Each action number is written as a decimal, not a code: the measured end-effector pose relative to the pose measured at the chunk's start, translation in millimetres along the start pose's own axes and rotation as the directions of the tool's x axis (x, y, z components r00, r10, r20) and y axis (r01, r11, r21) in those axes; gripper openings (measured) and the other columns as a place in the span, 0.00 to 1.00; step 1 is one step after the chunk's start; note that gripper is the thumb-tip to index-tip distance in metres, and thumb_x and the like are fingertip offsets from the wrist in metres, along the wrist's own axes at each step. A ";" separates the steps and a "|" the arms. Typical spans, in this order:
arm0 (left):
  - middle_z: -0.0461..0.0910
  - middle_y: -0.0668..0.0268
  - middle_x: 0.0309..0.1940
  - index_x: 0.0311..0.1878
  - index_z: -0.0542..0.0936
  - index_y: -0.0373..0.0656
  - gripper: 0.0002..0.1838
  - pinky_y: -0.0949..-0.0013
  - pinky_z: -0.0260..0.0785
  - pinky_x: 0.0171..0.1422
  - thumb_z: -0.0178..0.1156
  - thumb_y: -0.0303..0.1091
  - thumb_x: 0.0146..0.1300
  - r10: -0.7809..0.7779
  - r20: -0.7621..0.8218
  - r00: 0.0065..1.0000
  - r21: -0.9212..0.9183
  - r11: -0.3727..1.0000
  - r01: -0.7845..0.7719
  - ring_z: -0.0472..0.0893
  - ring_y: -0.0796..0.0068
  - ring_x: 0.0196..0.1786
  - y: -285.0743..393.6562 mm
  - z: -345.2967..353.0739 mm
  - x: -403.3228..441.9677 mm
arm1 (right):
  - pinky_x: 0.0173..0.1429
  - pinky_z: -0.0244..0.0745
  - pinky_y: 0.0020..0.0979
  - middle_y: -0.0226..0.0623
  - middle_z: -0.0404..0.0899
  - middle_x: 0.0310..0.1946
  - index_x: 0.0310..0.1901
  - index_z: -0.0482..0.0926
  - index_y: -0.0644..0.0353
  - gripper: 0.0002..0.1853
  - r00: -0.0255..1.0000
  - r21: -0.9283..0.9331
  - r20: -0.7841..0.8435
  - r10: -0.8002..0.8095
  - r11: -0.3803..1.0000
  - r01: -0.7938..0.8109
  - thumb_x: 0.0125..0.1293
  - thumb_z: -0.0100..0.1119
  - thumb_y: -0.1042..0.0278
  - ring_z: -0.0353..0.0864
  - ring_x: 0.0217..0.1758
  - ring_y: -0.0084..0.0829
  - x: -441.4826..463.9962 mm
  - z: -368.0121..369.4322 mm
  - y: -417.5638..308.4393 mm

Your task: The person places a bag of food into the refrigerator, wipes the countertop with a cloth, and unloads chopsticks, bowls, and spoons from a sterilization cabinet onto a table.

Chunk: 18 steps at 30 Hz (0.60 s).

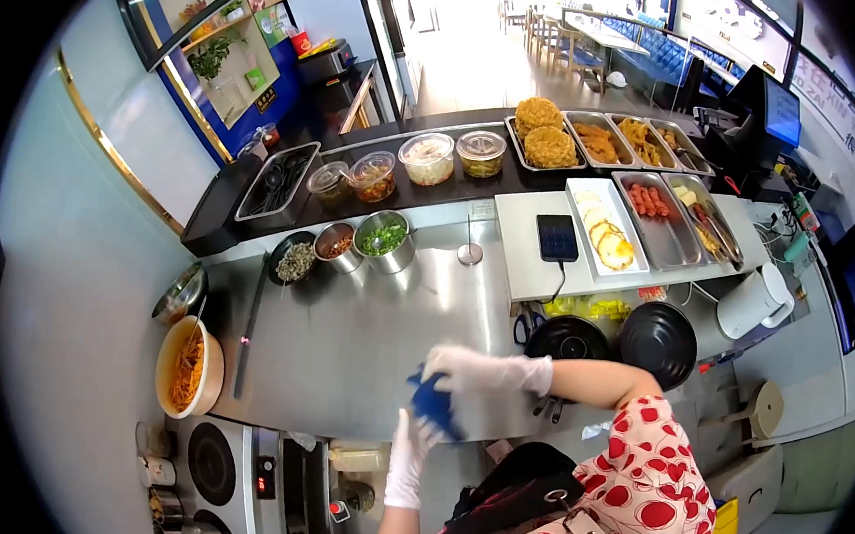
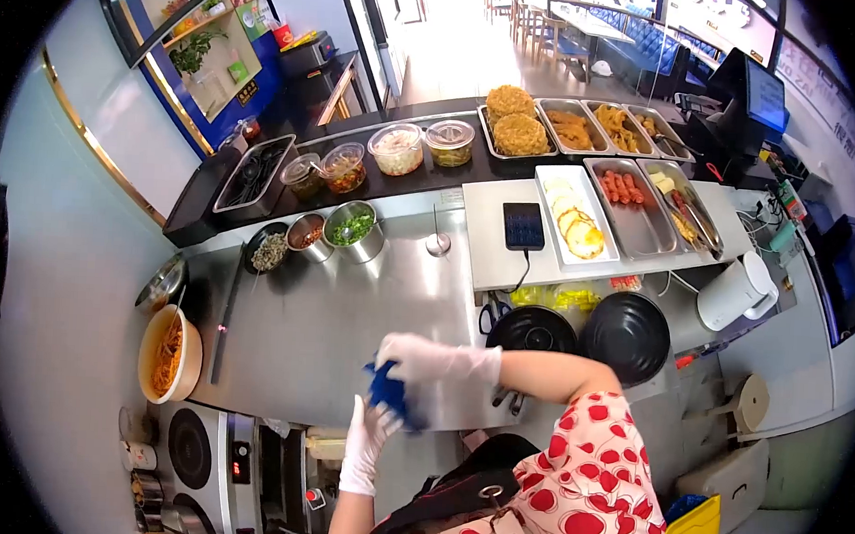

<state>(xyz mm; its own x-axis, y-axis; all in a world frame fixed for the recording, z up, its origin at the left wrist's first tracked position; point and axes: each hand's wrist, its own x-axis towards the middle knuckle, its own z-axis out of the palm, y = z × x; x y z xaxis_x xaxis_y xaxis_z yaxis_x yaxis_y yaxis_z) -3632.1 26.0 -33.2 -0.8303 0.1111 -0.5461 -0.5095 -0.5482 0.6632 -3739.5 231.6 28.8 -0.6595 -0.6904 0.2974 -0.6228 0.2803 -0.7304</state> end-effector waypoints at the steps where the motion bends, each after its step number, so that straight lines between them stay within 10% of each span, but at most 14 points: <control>1: 0.77 0.62 0.46 0.58 0.71 0.44 0.26 0.60 0.75 0.51 0.47 0.56 0.71 0.030 0.119 0.992 -0.099 0.995 -0.018 0.79 0.66 0.47 7.3 12.9 -8.5 | 0.57 0.72 0.36 0.46 0.79 0.45 0.46 0.82 0.60 0.15 0.997 0.075 0.075 -0.026 0.997 0.020 0.56 0.57 0.73 0.78 0.50 0.42 2.8 16.5 -23.3; 5: 0.79 0.67 0.38 0.45 0.76 0.47 0.14 0.69 0.74 0.39 0.50 0.46 0.71 0.186 -0.003 0.983 -0.087 0.979 -0.185 0.80 0.73 0.38 3.7 -27.5 -21.1 | 0.64 0.67 0.36 0.46 0.77 0.51 0.53 0.78 0.61 0.21 0.996 0.351 0.015 0.092 0.932 -0.091 0.56 0.59 0.73 0.76 0.55 0.42 7.8 79.1 -70.6; 9: 0.80 0.66 0.42 0.50 0.78 0.41 0.15 0.71 0.72 0.49 0.50 0.42 0.73 0.473 -0.138 0.870 0.084 0.881 -0.465 0.78 0.75 0.44 16.9 -53.1 -86.8 | 0.56 0.71 0.30 0.40 0.78 0.50 0.52 0.77 0.69 0.16 0.745 0.905 0.283 0.604 0.088 -0.416 0.64 0.60 0.71 0.76 0.52 0.27 3.4 122.6 -113.3; 14: 0.80 0.57 0.51 0.53 0.77 0.32 0.18 0.67 0.68 0.60 0.43 0.36 0.74 0.703 0.074 0.707 0.535 0.570 -0.623 0.78 0.67 0.52 42.4 -85.1 -132.1 | 0.44 0.71 0.28 0.29 0.78 0.28 0.35 0.80 0.64 0.05 0.895 0.749 0.052 0.443 0.576 -0.328 0.60 0.61 0.72 0.74 0.36 0.22 -2.2 166.9 -113.5; 15: 0.80 0.56 0.49 0.52 0.78 0.32 0.18 0.66 0.68 0.60 0.43 0.35 0.74 0.717 0.069 0.693 0.611 0.519 -0.598 0.79 0.67 0.52 49.3 -91.1 -142.2 | 0.40 0.71 0.29 0.28 0.75 0.27 0.33 0.77 0.61 0.04 0.914 0.741 0.006 0.406 0.611 -0.277 0.60 0.61 0.71 0.72 0.34 0.21 1.7 152.6 -129.8; 16: 0.81 0.55 0.48 0.51 0.79 0.33 0.18 0.66 0.68 0.60 0.43 0.34 0.73 0.730 0.051 0.682 0.689 0.468 -0.553 0.79 0.66 0.51 58.3 -98.2 -152.9 | 0.36 0.70 0.30 0.26 0.72 0.26 0.33 0.75 0.59 0.02 0.829 0.883 0.078 0.554 0.347 -0.315 0.61 0.58 0.72 0.71 0.32 0.21 10.1 141.6 -151.4; 18: 0.82 0.55 0.45 0.50 0.79 0.34 0.17 0.67 0.69 0.58 0.44 0.34 0.73 0.804 0.066 0.591 0.775 0.332 -0.538 0.80 0.68 0.50 65.1 -127.2 -159.4 | 0.35 0.71 0.30 0.28 0.74 0.29 0.38 0.76 0.58 0.04 0.879 0.822 -0.027 0.476 0.511 -0.251 0.65 0.52 0.71 0.73 0.33 0.23 20.4 144.9 -134.7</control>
<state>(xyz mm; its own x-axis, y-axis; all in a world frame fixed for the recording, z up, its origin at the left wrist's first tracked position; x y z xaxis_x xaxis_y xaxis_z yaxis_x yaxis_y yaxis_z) -3504.3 -132.9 31.9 -0.9156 -0.3197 0.2440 0.1026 0.4009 0.9103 -3608.0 83.1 44.2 -0.8875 -0.4556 -0.0696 0.1938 -0.2319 -0.9532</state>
